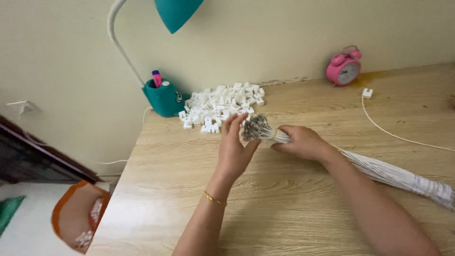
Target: The person assembles wire harnesses by inserting the metal ends of white wires into white plastic connectors. They handle the wires and connectors by hand, repeatedly picking up a connector and a wire, then joining them together on a wooden table.
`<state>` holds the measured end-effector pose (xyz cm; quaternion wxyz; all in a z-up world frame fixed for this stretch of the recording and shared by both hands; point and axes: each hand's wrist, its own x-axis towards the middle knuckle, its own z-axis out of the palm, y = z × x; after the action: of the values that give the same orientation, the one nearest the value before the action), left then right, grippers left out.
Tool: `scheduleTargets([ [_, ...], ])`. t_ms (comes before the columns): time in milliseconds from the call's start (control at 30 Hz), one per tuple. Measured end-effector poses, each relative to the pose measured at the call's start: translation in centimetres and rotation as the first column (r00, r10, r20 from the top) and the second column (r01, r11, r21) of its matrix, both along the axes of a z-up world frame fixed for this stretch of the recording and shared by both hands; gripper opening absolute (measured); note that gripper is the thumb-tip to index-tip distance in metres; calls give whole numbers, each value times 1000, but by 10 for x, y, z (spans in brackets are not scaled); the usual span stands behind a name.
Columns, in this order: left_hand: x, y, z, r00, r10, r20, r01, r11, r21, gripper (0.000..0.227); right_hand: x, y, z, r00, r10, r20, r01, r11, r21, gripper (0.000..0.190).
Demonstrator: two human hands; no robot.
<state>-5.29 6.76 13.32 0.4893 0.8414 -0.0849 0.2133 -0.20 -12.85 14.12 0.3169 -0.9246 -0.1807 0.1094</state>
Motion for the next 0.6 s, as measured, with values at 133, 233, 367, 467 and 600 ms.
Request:
scheduleTargets([
  [133, -3, -21, -30, 873, 186, 451, -309, 926, 215, 57, 1, 2, -9, 993, -86, 81, 92, 993, -79, 58],
  [233, 9, -43, -53, 892, 217, 398, -342, 898, 276, 12, 10, -3, -27, 979, -123, 161, 140, 986, -96, 62],
  [367, 40, -60, -81, 871, 269, 411, -387, 890, 239, 14, 2, -5, -26, 974, -138, 178, 154, 985, -79, 54],
  [467, 51, -65, -87, 846, 313, 432, -428, 881, 200, 13, 0, -6, -22, 969, -148, 197, 154, 988, -20, 47],
  [600, 61, -65, -97, 806, 350, 477, -494, 842, 217, 8, 0, -7, -21, 966, -176, 188, 177, 984, 10, 43],
])
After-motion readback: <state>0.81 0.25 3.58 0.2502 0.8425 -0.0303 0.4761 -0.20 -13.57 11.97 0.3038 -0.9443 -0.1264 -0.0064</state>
